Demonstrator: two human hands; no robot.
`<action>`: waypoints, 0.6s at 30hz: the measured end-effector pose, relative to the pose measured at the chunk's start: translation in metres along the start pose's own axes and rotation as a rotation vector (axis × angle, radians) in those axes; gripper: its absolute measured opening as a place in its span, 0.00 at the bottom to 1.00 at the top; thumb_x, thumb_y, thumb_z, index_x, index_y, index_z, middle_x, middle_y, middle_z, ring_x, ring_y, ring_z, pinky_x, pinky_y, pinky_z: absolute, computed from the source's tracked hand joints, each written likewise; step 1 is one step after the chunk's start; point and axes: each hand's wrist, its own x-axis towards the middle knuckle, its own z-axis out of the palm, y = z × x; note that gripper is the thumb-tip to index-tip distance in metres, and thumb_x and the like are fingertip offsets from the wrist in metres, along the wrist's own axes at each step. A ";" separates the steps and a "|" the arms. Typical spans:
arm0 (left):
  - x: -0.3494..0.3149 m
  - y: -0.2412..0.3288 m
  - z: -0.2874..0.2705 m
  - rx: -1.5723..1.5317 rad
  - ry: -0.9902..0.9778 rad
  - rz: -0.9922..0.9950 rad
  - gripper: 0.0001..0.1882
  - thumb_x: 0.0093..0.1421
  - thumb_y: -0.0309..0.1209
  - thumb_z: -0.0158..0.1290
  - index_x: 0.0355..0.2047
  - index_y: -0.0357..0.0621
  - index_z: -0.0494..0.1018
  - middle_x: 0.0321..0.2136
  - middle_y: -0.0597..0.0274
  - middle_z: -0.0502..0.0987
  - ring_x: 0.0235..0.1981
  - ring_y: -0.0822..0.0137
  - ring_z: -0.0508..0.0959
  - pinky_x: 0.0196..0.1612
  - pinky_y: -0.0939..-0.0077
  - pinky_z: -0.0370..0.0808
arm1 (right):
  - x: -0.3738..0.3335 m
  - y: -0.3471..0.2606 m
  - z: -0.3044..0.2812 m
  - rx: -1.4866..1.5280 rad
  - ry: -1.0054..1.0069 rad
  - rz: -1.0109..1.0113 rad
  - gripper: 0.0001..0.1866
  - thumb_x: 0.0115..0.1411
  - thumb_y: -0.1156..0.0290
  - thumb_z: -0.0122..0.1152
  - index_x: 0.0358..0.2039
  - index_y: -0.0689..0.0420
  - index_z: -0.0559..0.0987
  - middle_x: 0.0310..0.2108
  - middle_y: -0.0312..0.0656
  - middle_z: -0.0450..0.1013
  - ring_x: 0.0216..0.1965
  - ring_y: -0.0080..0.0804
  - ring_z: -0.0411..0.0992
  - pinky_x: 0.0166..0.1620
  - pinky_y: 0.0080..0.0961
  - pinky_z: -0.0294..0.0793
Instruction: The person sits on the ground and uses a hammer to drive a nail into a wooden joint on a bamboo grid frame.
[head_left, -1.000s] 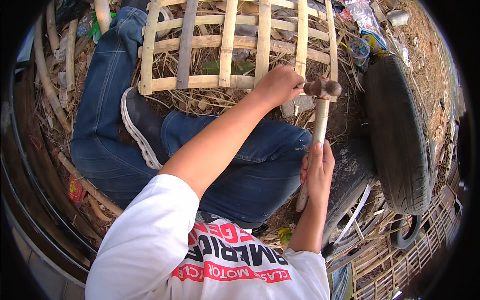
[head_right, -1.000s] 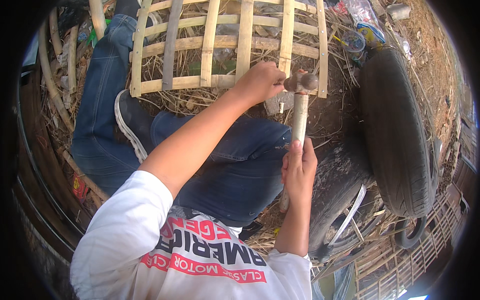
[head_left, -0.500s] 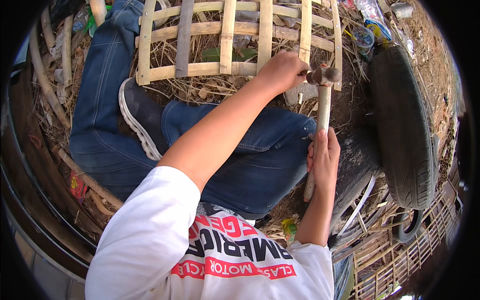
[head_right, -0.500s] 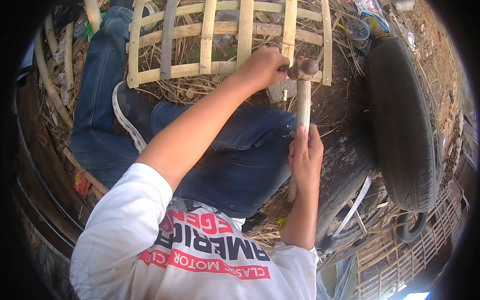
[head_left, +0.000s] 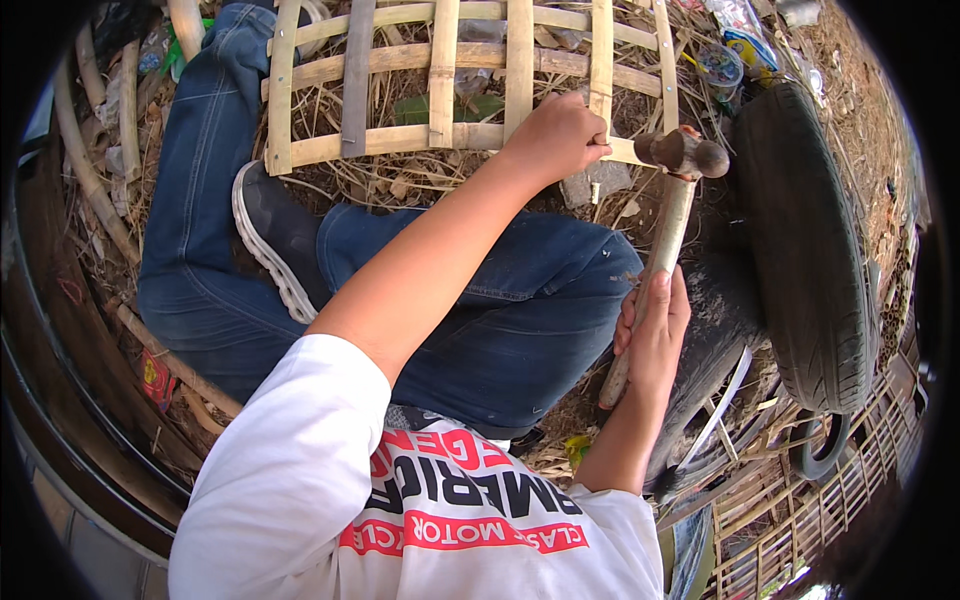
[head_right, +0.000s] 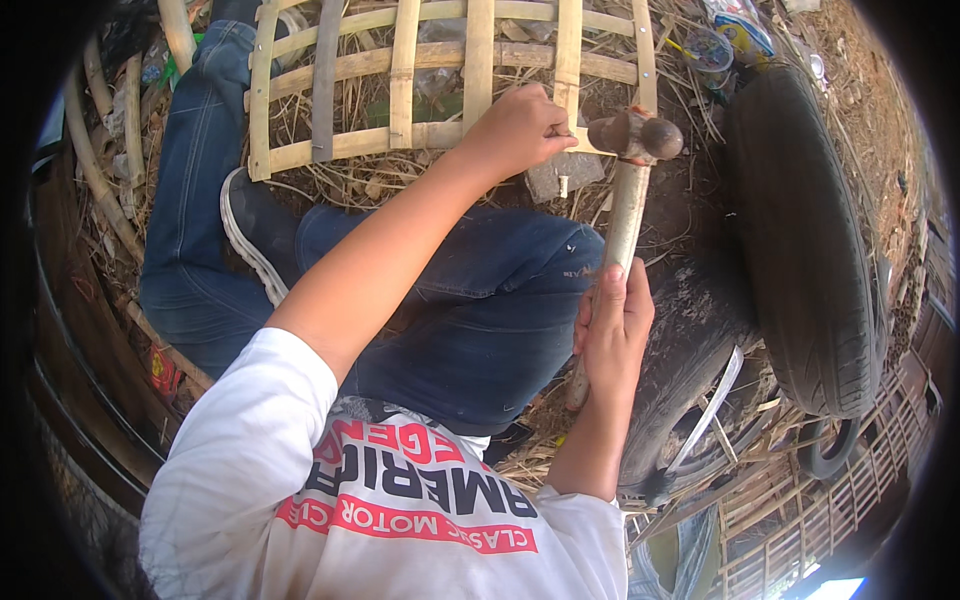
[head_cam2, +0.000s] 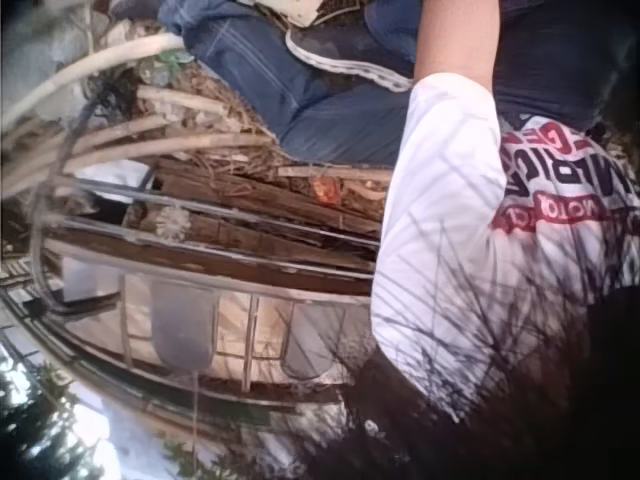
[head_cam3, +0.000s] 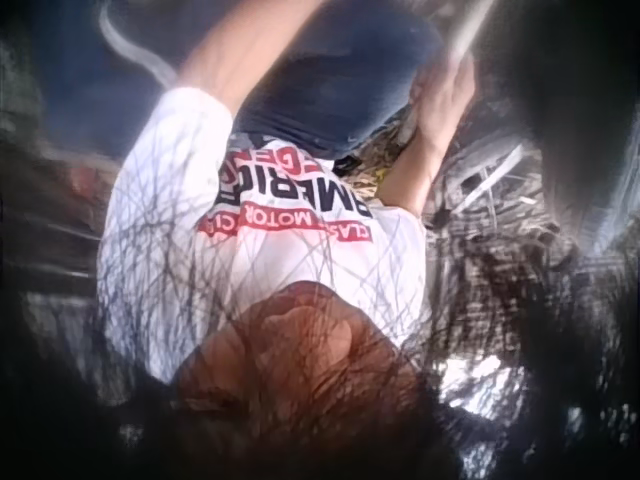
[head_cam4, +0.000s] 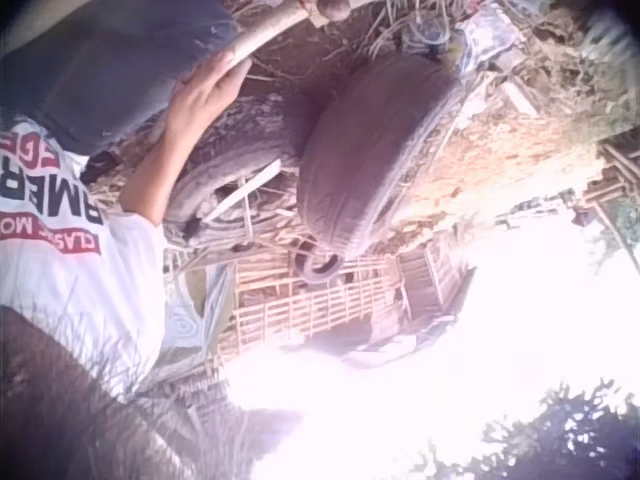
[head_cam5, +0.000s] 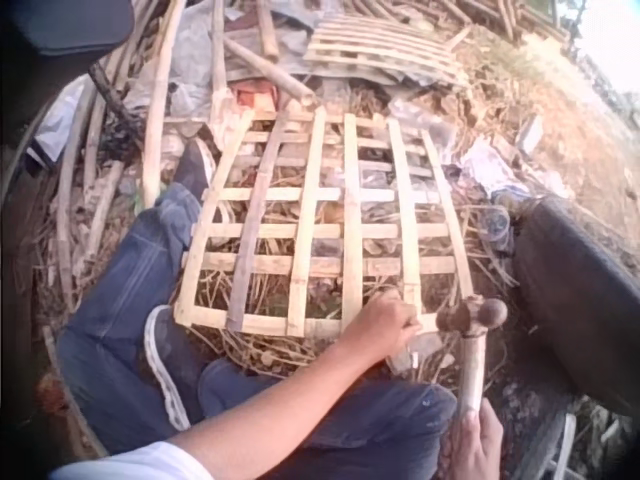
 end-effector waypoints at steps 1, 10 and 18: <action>-0.001 0.002 -0.001 0.013 -0.001 0.001 0.11 0.46 0.35 0.66 0.21 0.42 0.77 0.19 0.62 0.76 0.33 0.59 0.75 0.40 0.63 0.73 | -0.001 -0.001 -0.002 -0.015 -0.012 0.019 0.20 0.71 0.52 0.42 0.32 0.56 0.66 0.15 0.31 0.59 0.10 0.14 0.56 0.12 0.14 0.56; 0.000 0.029 -0.026 0.379 -0.137 0.004 0.39 0.37 0.49 0.72 0.48 0.47 0.70 0.45 0.58 0.73 0.52 0.57 0.69 0.60 0.53 0.60 | -0.004 0.029 -0.013 0.105 0.015 0.107 0.18 0.71 0.54 0.44 0.31 0.55 0.65 0.15 0.31 0.60 0.10 0.15 0.56 0.11 0.15 0.56; 0.008 0.007 -0.037 0.567 -0.282 0.200 0.61 0.35 0.67 0.63 0.67 0.57 0.55 0.67 0.55 0.55 0.71 0.53 0.45 0.69 0.39 0.40 | -0.005 0.021 -0.014 0.095 -0.021 0.090 0.19 0.70 0.50 0.44 0.32 0.54 0.66 0.15 0.30 0.58 0.11 0.14 0.56 0.12 0.14 0.56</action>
